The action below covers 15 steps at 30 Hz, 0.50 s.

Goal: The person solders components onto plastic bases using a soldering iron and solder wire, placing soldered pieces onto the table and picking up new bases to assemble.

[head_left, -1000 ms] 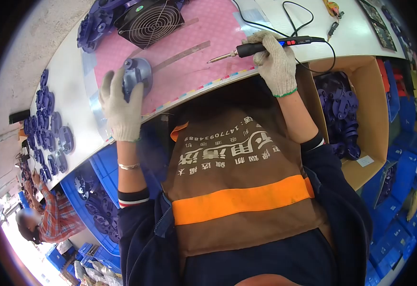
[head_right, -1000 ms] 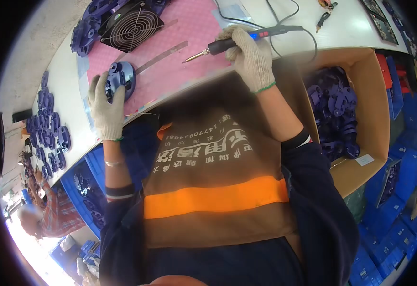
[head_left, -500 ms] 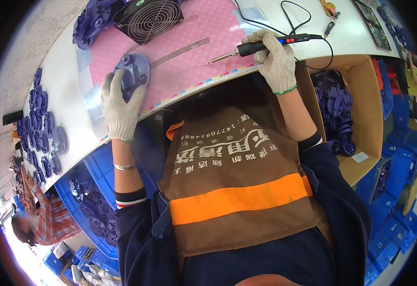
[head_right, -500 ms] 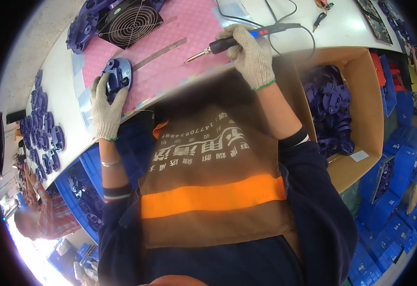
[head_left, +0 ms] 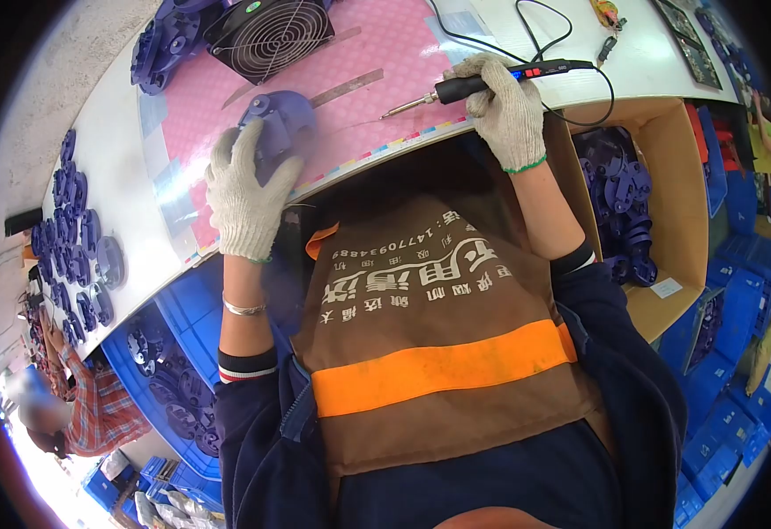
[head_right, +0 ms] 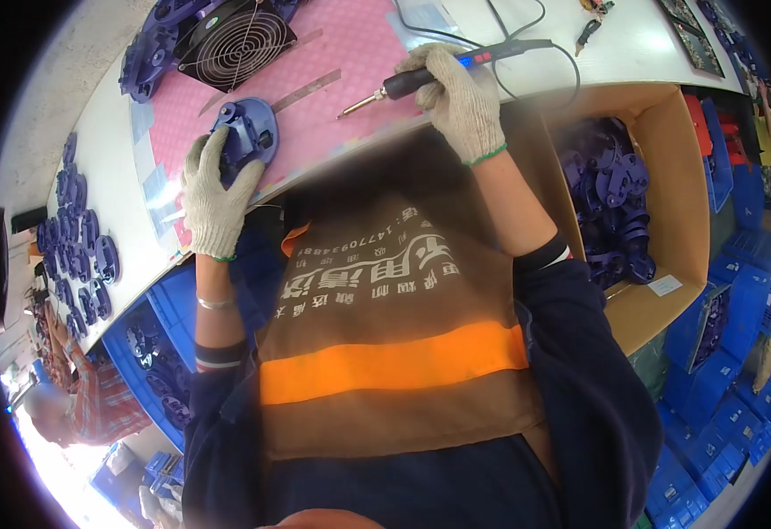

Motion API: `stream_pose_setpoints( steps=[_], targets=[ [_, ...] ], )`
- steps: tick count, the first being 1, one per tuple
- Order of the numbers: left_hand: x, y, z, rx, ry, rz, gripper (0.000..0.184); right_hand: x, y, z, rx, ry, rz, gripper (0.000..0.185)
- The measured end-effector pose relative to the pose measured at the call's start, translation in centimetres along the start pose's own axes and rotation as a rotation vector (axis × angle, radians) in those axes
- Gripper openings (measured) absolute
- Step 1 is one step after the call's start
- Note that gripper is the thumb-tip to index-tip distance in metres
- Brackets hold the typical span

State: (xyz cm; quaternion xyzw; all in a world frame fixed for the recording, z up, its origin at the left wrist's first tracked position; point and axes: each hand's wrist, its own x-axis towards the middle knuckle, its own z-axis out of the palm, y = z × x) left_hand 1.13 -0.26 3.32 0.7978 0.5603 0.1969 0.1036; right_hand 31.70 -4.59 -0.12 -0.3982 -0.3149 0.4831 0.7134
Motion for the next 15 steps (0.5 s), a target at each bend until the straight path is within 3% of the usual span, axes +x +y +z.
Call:
stream_pose_setpoints(
  steps=[4, 7, 10, 12, 15],
  targets=[
    [-0.2, 0.9, 0.4, 0.004, -0.028, 0.060, 0.065, 0.0, 0.1, -0.2, -0.001, -0.005, -0.034, 0.016],
    [-0.9, 1.3, -0.3, -0.079, 0.094, 0.138, 0.063, 0.1, 0.4, -0.3, -0.010, 0.027, -0.077, 0.016],
    [-1.7, -0.1, -2.6, -0.019, -0.015, 0.296, 0.061, 0.1, 0.5, -0.5, 0.002, 0.063, -0.059, 0.015],
    [-2.8, -1.4, -2.8, 0.035, -0.063, 0.276, 0.051, 0.2, 0.3, -0.5, 0.020, 0.055, -0.010, 0.014],
    [-3.8, -3.2, -2.2, 0.069, -0.086, 0.302, 0.034, 0.8, -0.2, 1.0, 0.345, 0.184, 0.138, 0.018]
  ],
)
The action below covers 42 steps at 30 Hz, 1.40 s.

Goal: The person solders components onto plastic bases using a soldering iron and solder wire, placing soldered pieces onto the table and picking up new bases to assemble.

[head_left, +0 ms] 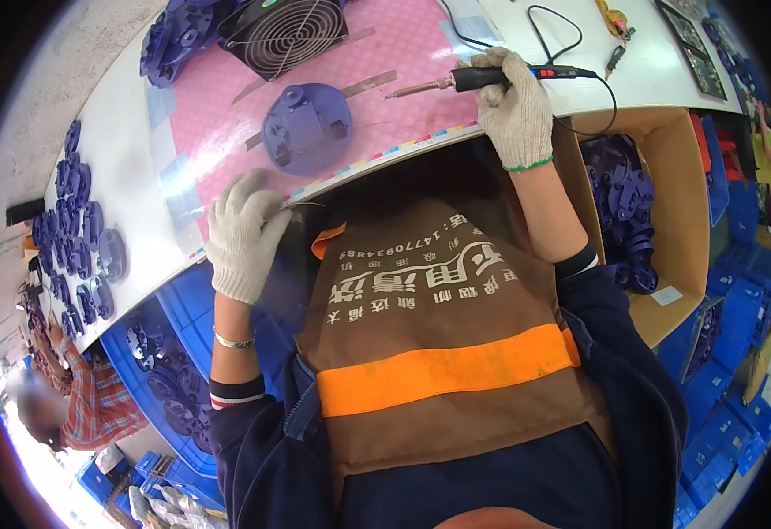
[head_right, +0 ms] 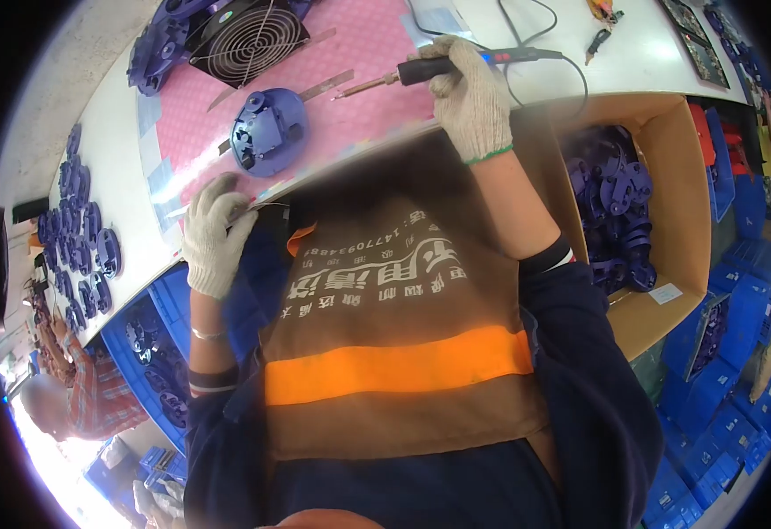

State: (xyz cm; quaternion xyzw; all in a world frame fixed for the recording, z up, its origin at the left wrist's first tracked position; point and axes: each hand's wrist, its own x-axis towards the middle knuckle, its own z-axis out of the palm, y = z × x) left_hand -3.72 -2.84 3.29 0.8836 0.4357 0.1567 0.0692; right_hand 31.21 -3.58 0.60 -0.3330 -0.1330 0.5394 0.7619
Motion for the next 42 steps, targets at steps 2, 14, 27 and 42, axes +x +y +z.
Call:
stream_pose_setpoints(
  steps=[2, 14, 27, 42],
  targets=[
    [-0.4, -0.5, 0.0, -0.015, 0.001, 0.026, 0.023, 0.9, 1.0, 0.5, 0.008, -0.010, -0.033, 0.020],
    [-0.1, -0.7, 0.4, -0.414, 0.173, -0.236, 0.015, 2.1, 5.5, 4.8, -0.074, -0.001, -0.039, 0.019],
    [2.0, -0.9, 2.0, -0.584, 0.383, -0.316, 0.014, 2.8, 7.2, 3.8, -0.186, -0.083, -0.118, 0.019],
    [2.0, -1.2, 3.4, -0.753, 0.416, -0.472, 0.013, 2.5, 7.0, 3.7, -0.215, -0.138, -0.156, 0.020]
  ],
)
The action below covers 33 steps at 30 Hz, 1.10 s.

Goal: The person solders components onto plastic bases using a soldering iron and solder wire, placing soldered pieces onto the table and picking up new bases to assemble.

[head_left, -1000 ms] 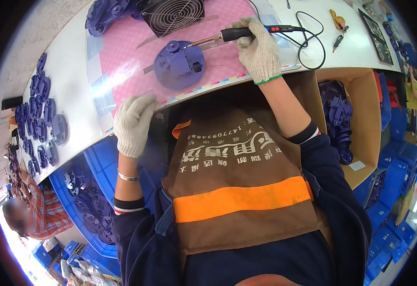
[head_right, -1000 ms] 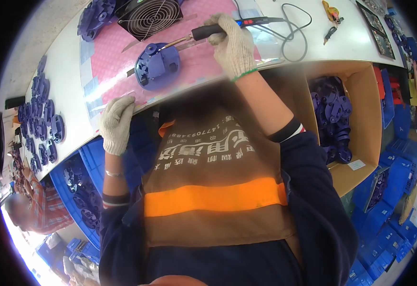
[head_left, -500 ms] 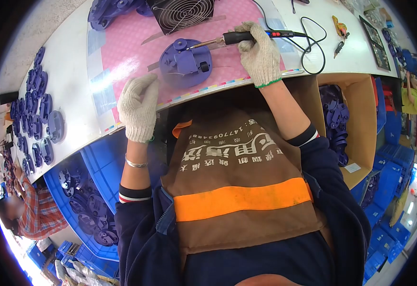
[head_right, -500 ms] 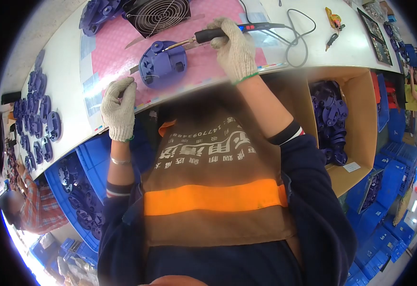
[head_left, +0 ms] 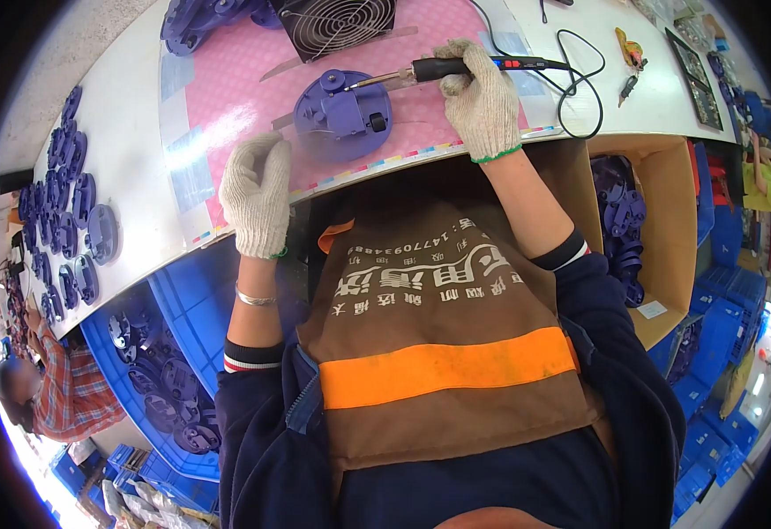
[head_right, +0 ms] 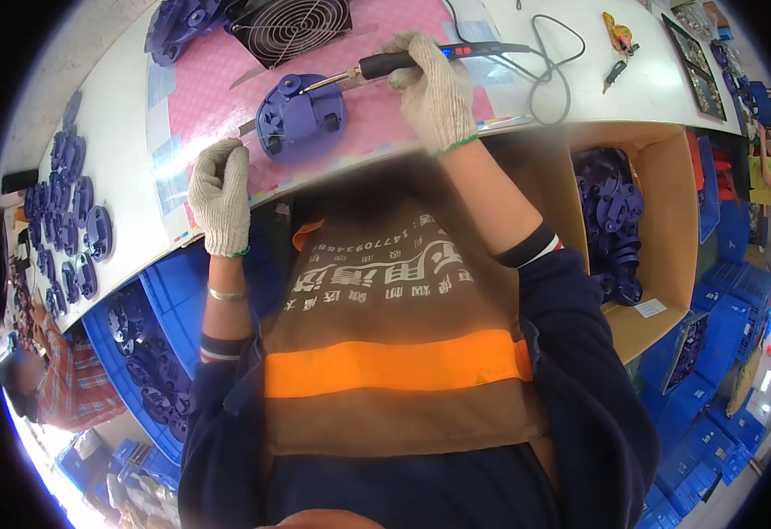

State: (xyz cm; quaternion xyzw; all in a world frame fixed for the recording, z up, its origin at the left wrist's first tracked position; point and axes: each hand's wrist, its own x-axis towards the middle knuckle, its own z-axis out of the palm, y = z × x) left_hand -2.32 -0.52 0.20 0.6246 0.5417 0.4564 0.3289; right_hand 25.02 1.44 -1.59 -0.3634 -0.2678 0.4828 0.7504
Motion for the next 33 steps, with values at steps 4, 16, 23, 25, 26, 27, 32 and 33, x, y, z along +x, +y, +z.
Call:
stream_pose_setpoints(
  steps=[4, 16, 23, 25, 26, 27, 32, 33],
  targets=[
    [0.1, -0.1, 0.0, 0.004, 0.002, 0.008, 0.012, 0.1, 0.2, -0.1, 0.031, 0.000, -0.004, 0.020],
    [0.1, -0.3, 0.2, 0.016, 0.026, 0.047, 0.009, -0.1, 0.0, -0.1, 0.000, 0.012, 0.004, 0.021],
    [0.1, -0.5, 0.2, 0.005, 0.044, 0.057, 0.008, -0.1, 0.0, -0.1, 0.019, 0.007, 0.019, 0.021],
    [0.0, -0.5, 0.3, 0.006, 0.049, 0.055, 0.008, 0.0, 0.2, -0.7, -0.100, -0.035, -0.030, 0.021],
    [0.1, -0.5, 0.3, 0.004, 0.051, 0.059, 0.008, 0.0, 0.1, -1.0, -0.188, -0.053, -0.054, 0.024],
    [0.1, -0.6, 0.3, 0.002, 0.053, 0.062, 0.008, 0.0, 0.2, -1.2, -0.278, -0.059, -0.082, 0.027],
    [0.1, -0.7, 0.3, 0.010, 0.057, 0.066, 0.007, 0.0, 0.1, -1.4, -0.389, -0.071, -0.123, 0.032],
    [0.1, -0.7, 0.3, 0.005, 0.058, 0.062, 0.007, 0.0, 0.1, -1.5, -0.329, -0.078, -0.102, 0.032]
  ],
)
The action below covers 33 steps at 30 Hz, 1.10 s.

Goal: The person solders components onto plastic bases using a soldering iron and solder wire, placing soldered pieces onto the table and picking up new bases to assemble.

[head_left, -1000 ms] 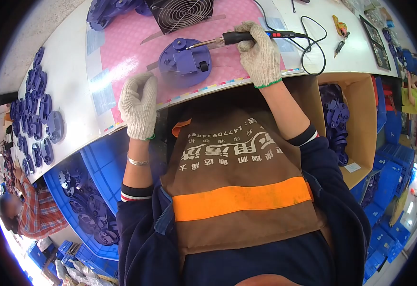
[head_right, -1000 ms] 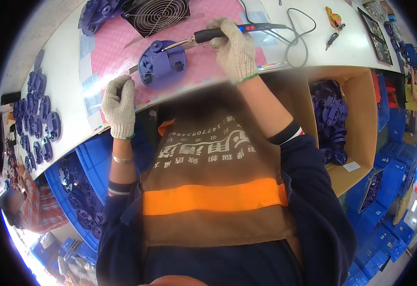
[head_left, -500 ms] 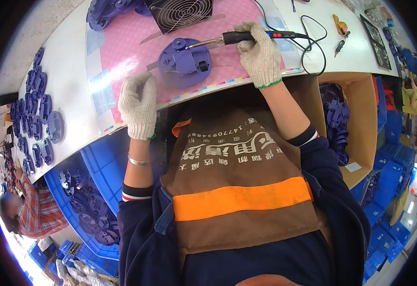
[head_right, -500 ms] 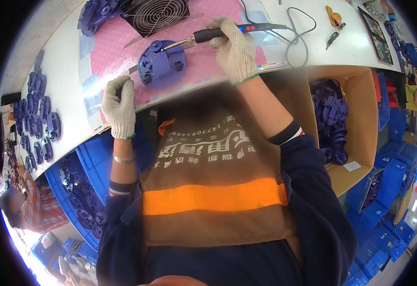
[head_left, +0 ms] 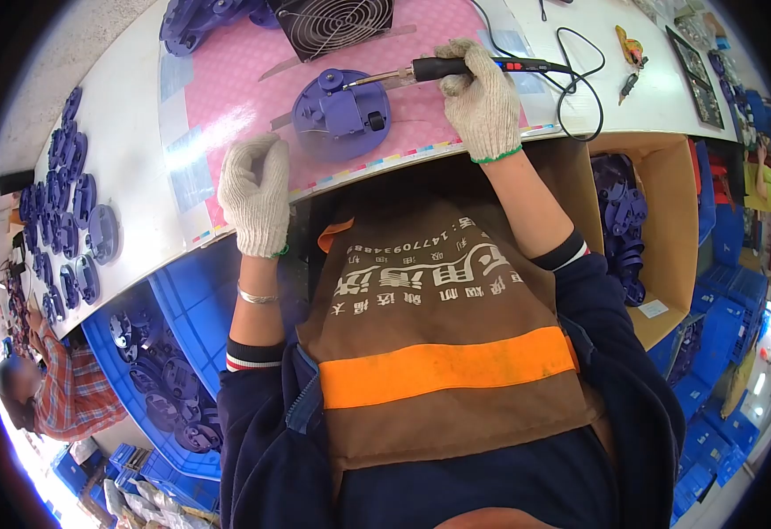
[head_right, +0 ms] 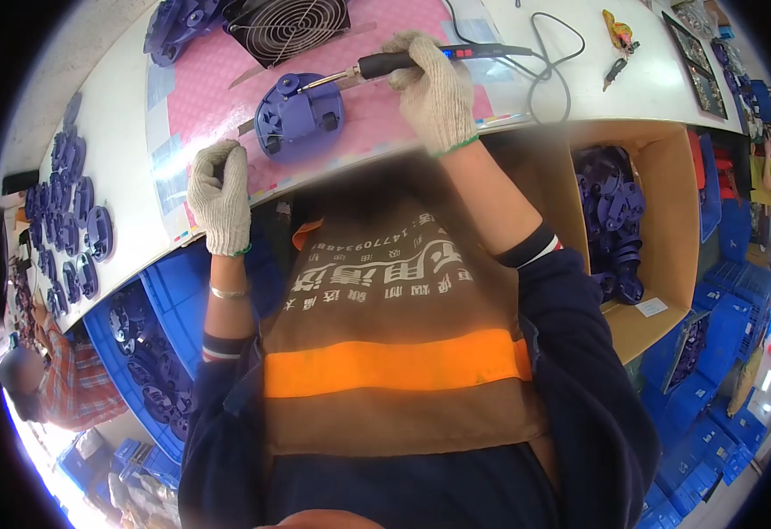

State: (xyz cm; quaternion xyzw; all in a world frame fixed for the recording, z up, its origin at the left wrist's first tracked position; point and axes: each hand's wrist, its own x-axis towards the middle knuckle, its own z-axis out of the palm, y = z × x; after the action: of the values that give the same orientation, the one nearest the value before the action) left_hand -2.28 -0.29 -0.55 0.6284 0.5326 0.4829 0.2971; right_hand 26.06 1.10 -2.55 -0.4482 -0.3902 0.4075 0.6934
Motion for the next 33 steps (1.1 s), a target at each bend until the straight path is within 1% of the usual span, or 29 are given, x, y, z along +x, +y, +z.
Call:
stream_pose_setpoints(
  steps=[2, 4, 5, 7, 9, 11, 16, 18, 24, 30, 33],
  targets=[
    [0.0, 0.0, 0.0, -0.002, 0.000, 0.003, 0.007, 0.0, 0.1, 0.0, 0.102, -0.008, 0.028, 0.031],
    [0.0, -0.1, 0.0, 0.002, -0.002, 0.016, 0.007, 0.0, 0.1, 0.0, 0.078, -0.005, 0.021, 0.031],
    [0.0, -0.1, 0.0, -0.001, -0.004, 0.013, 0.007, 0.0, 0.1, -0.1, 0.013, 0.000, 0.003, 0.031],
    [-0.1, -0.1, 0.0, -0.006, -0.005, 0.010, 0.007, 0.1, 0.1, 0.0, 0.055, -0.008, 0.005, 0.030],
    [0.0, -0.1, 0.0, -0.003, -0.008, 0.004, 0.007, 0.1, 0.3, -0.1, 0.226, -0.027, 0.047, 0.028],
    [0.0, -0.2, 0.0, -0.004, -0.009, 0.007, 0.008, 0.1, 0.4, -0.1, 0.316, -0.032, 0.094, 0.026],
    [-0.1, -0.2, 0.0, -0.007, -0.004, 0.012, 0.008, -0.1, 0.0, 0.2, 0.269, -0.038, 0.096, 0.022],
    [-0.1, -0.4, 0.0, -0.005, -0.006, 0.008, 0.008, -0.3, -0.5, 0.6, 0.282, -0.016, 0.133, 0.022],
    [-0.1, -0.4, 0.0, -0.001, -0.006, 0.000, 0.009, -0.5, -1.0, 0.9, 0.383, 0.008, 0.155, 0.024],
    [0.0, -0.3, 0.0, 0.025, 0.000, 0.011, 0.010, -0.4, -0.8, 0.7, 0.265, -0.001, 0.120, 0.024],
    [-0.1, -0.2, 0.0, 0.018, -0.002, 0.000, 0.010, -0.4, -0.7, 0.6, 0.322, -0.007, 0.131, 0.023]
  ],
)
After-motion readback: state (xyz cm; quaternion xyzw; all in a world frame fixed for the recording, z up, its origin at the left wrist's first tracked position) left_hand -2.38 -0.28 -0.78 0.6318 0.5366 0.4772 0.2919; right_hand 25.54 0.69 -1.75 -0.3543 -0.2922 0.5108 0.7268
